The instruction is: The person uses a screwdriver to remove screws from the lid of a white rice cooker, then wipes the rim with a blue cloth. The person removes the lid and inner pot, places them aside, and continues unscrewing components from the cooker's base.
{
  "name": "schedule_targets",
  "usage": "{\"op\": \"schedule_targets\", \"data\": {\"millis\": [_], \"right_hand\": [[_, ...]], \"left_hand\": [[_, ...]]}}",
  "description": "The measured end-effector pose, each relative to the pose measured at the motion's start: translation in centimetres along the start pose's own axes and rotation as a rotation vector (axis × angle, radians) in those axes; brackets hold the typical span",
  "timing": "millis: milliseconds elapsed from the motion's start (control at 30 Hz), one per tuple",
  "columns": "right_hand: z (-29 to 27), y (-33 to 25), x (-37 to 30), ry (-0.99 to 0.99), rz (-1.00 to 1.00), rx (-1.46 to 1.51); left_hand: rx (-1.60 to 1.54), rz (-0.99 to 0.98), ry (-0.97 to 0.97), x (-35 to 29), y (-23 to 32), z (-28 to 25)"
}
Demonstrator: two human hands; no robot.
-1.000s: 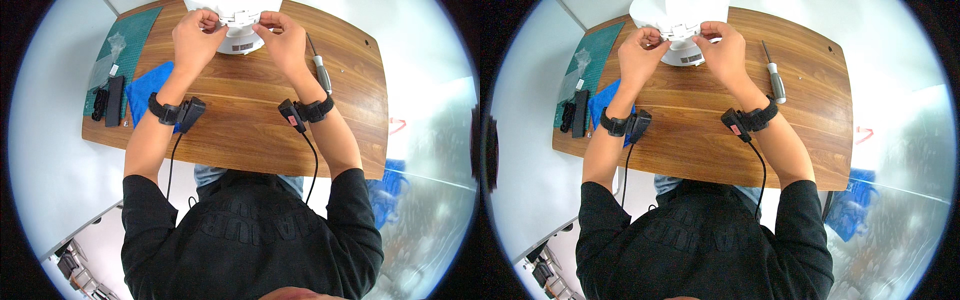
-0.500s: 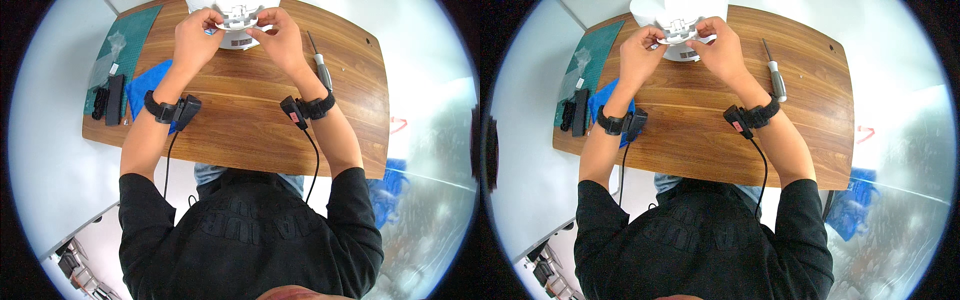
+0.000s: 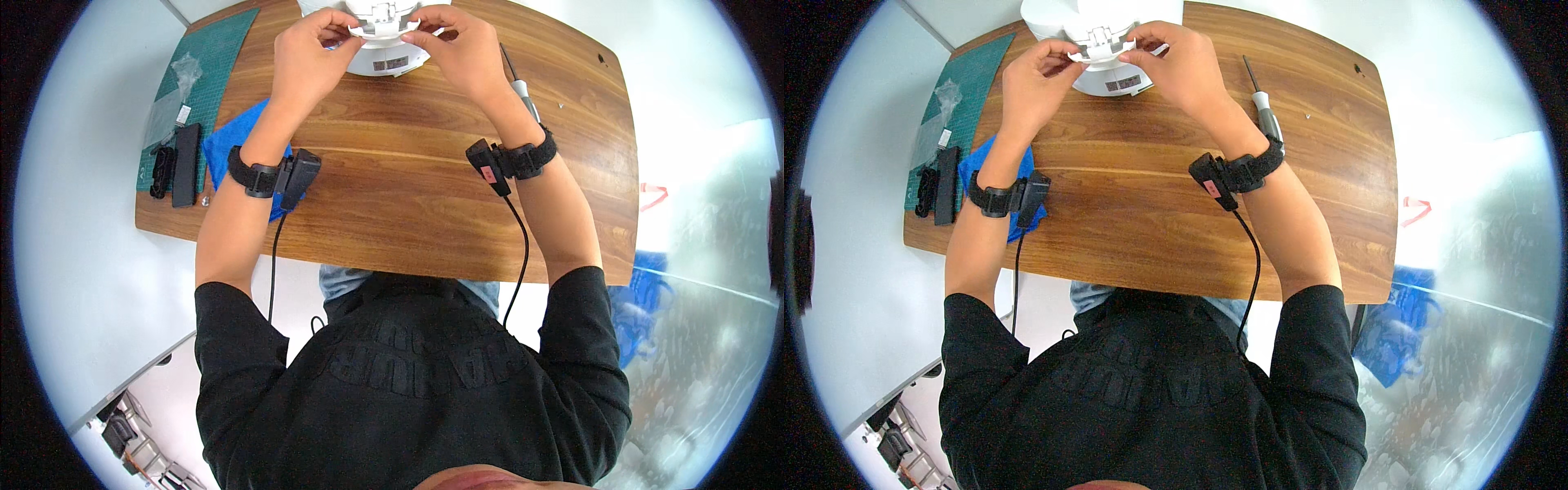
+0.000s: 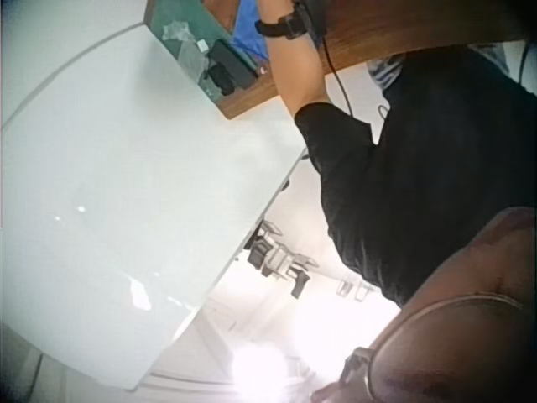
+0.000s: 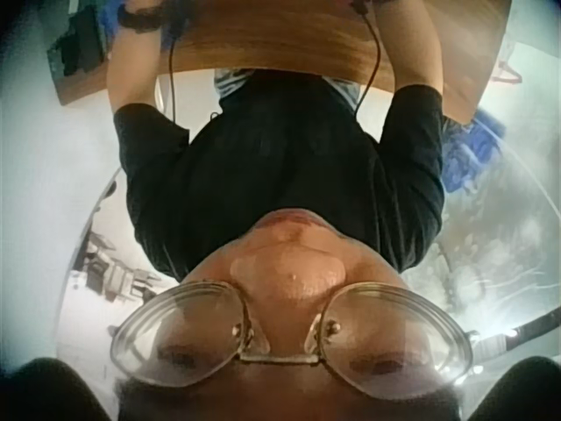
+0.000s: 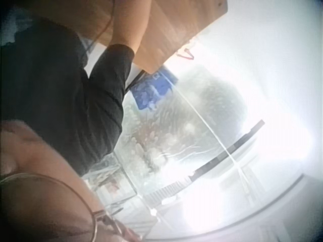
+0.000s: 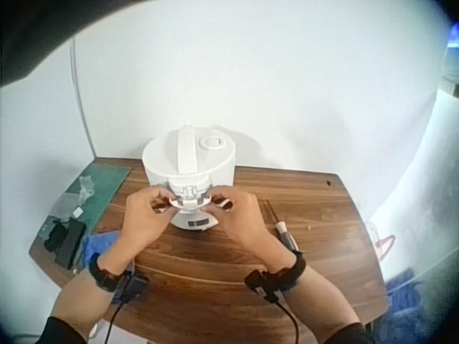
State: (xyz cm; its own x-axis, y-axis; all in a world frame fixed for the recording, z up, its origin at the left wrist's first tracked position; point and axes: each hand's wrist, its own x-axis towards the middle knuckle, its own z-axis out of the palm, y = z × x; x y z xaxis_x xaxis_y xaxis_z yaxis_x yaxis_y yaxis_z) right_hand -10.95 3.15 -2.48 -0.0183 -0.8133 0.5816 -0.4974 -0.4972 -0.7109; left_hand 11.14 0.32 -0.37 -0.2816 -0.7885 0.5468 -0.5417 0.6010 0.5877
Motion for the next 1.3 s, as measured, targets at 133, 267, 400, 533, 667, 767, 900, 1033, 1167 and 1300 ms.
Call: {"op": "schedule_targets", "data": {"millis": [133,267,400,533,667,767,900,1033,1167,1300], "right_hand": [[-0.1,-0.1,0.2,0.007,-0.057,-0.017],[-1.2,-1.3,-0.5,-0.046,0.014,-0.012],[-3.6,-2.0,-2.4,-0.185,0.163,-0.078],[-5.7,-1.9,-4.7,-0.187,0.175,-0.058],[-8.6,-0.7,-7.2,-0.162,0.237,-0.037],[-11.5,-0.6,-8.6,-0.17,0.251,-0.23],[-16.0,0.9,-10.4,0.001,0.286,-0.249],[-21.3,3.1,-11.3,0.155,0.353,-0.524],[-25.6,8.9,-13.3,0.239,0.556,-0.696],[-26.4,11.8,-14.0,0.114,0.794,-0.792]], "left_hand": [[0.026,-0.055,0.001,-0.2,-0.7,-0.3],[0.013,-0.003,-0.053,-0.6,0.8,-0.6],[-0.098,0.018,-0.167,-1.5,2.0,0.1],[-0.281,-0.038,-0.287,-2.5,3.0,1.9],[-0.515,-0.292,-0.495,-2.4,5.1,5.3],[-0.481,-0.255,-0.59,-1.8,7.4,8.2],[-0.461,-0.048,-0.553,-0.5,9.2,13.4],[-0.418,-0.009,-0.536,0.4,12.4,15.9],[-0.275,0.059,-0.684,0.5,13.5,15.1],[-0.157,0.118,-0.736,0.1,13.4,12.6]]}}
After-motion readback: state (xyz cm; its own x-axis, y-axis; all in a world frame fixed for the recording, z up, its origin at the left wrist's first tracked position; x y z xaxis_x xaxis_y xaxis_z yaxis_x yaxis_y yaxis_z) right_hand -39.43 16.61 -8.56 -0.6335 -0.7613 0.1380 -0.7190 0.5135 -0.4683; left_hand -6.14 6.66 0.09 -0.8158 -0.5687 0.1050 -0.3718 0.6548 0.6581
